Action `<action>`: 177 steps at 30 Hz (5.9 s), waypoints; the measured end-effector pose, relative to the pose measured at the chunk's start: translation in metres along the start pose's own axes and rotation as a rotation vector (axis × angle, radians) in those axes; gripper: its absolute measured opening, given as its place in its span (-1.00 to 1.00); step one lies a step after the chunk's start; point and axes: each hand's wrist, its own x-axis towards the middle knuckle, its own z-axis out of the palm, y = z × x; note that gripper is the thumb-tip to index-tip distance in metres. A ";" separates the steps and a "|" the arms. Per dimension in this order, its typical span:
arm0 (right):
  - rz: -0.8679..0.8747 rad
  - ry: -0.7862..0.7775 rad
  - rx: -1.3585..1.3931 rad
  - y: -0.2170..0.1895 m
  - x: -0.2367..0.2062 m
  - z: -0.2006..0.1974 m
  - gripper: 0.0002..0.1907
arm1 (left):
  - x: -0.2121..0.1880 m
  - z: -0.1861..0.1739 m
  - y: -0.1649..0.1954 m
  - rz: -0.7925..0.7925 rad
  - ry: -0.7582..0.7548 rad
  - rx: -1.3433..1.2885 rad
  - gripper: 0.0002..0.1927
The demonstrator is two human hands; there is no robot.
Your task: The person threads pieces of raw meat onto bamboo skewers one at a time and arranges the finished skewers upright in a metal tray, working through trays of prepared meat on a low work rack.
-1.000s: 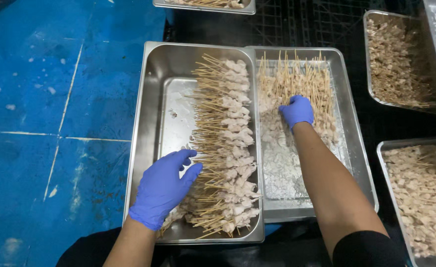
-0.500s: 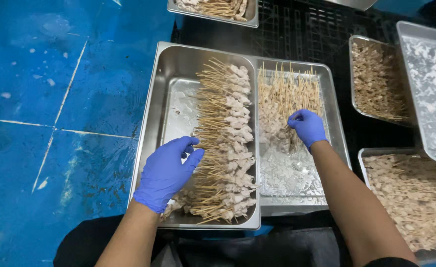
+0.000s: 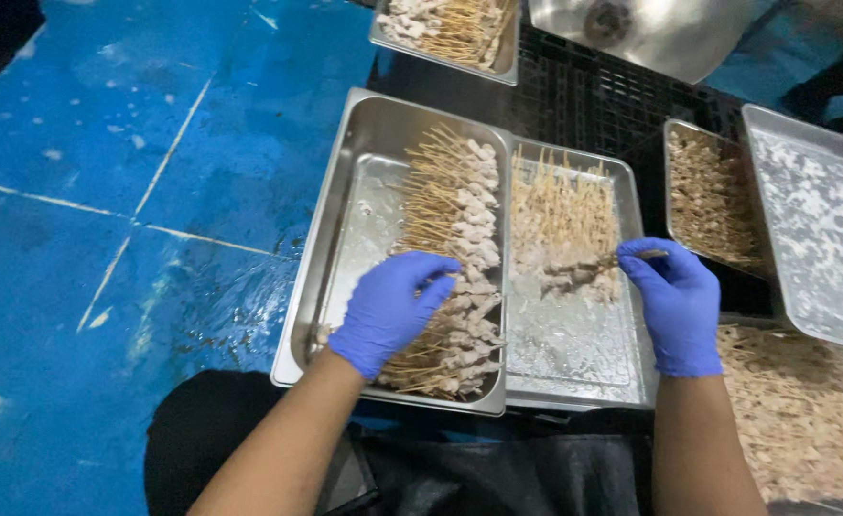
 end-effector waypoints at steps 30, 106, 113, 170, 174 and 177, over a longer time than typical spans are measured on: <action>-0.310 -0.216 0.031 -0.069 -0.064 0.196 -0.73 | -0.045 -0.078 -0.032 -0.151 0.220 -0.224 -0.77; -0.329 -0.599 -0.342 -0.012 -0.094 0.239 -0.84 | -0.040 -0.043 -0.081 -0.424 -0.610 0.907 -0.87; -0.445 -0.710 -0.460 -0.021 -0.100 0.241 -0.90 | -0.041 -0.047 -0.084 -0.447 -0.541 0.753 -0.71; 0.568 -0.231 -0.358 0.242 0.131 0.008 -0.83 | 0.009 -0.061 -0.055 -0.460 0.015 0.412 -0.62; 0.602 -0.310 -0.295 0.235 0.125 0.000 -0.78 | 0.009 -0.061 -0.058 -0.464 0.020 0.354 -0.62; 0.662 -0.392 -0.254 0.226 0.122 -0.006 -0.74 | 0.009 -0.060 -0.059 -0.425 0.029 0.292 -0.62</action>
